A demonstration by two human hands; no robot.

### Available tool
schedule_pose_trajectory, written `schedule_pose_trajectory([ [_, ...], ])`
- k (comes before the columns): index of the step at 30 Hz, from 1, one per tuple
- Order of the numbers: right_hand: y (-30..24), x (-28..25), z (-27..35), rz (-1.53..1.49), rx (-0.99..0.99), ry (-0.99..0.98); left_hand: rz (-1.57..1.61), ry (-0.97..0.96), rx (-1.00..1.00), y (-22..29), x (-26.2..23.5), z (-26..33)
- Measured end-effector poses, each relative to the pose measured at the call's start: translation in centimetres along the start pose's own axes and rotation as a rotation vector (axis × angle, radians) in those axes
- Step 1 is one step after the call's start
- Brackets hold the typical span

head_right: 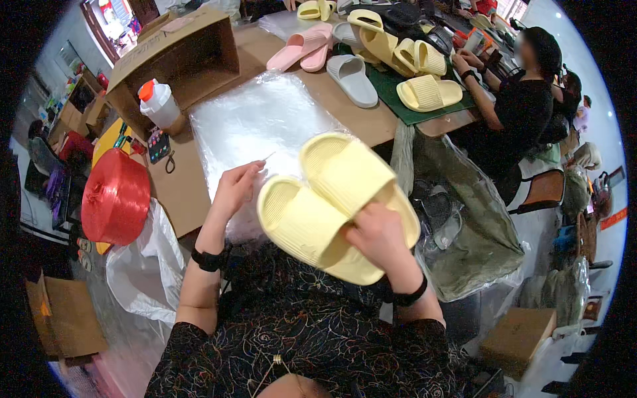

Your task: The recorder picks up pairs of slippers, inserts them into plastic bags, and places the packed bags into a bin.

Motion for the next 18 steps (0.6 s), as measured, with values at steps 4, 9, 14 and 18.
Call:
schedule_pose_trajectory([
  [4, -0.7, 2.7, -1.3, -0.12, 0.041, -0.134, -0.026, -0.076, 0.1, 1.2, 0.4, 0.7],
  [9, 0.4, 4.6, -2.4, -0.126, 0.077, -0.15, -0.644, 0.102, 0.494, 5.3, 1.3, 5.6],
  [14, -0.2, 6.2, -5.5, -0.142, 0.058, -0.081, -0.754, 0.174, 0.796, 7.0, 2.5, 8.3],
  [18, 1.2, 9.3, -7.8, -0.072, 0.054, -0.158, -0.605, 0.111, 0.803, 8.1, 2.0, 9.3],
])
Point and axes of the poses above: each hand's wrist, its own z-axis away from the middle knuckle, its own x-axis out of the palm, y = z × x, the point moved 5 cm from there along -z, towards the middle knuckle, and after that the axes turned 14 degrees about -x, right-handed, at the moved point
